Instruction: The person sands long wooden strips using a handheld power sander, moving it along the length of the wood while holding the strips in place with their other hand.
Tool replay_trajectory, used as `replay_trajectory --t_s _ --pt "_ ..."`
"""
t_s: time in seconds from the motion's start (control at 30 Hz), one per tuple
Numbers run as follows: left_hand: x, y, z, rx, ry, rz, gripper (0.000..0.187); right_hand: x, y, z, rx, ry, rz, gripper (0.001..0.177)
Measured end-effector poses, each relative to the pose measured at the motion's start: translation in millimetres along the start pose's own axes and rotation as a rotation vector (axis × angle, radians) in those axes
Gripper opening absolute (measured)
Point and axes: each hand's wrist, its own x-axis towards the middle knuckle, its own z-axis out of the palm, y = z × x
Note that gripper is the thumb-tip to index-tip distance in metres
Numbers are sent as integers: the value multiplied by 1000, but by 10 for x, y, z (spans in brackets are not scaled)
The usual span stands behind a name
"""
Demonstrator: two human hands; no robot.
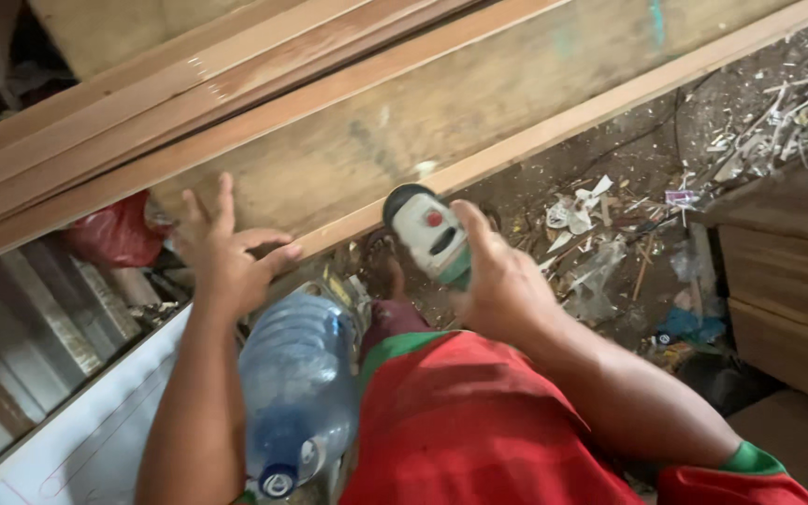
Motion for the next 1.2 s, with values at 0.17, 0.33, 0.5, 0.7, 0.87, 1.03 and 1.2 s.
replay_trajectory --t_s 0.17,0.33,0.5,0.7,0.87,1.03,1.2 --pt "-37 29 67 170 19 -116 25 -24 462 -546 49 107 157 92" --pt "-35 -30 146 164 17 -193 32 107 1079 -1063 57 223 289 85" --pt "-19 -29 162 172 89 -96 35 315 1989 -1420 130 401 326 82" --pt "-15 -236 247 216 154 1 32 348 1922 -1501 91 439 372 85" --pt "-27 -173 222 -53 162 -10 31 231 1041 -1116 134 125 317 77" --pt "-29 -76 109 -48 1 -196 31 132 368 -487 -10 16 71 84" --pt "-10 75 150 -17 13 -198 41 185 349 -229 -115 -77 -190 103"
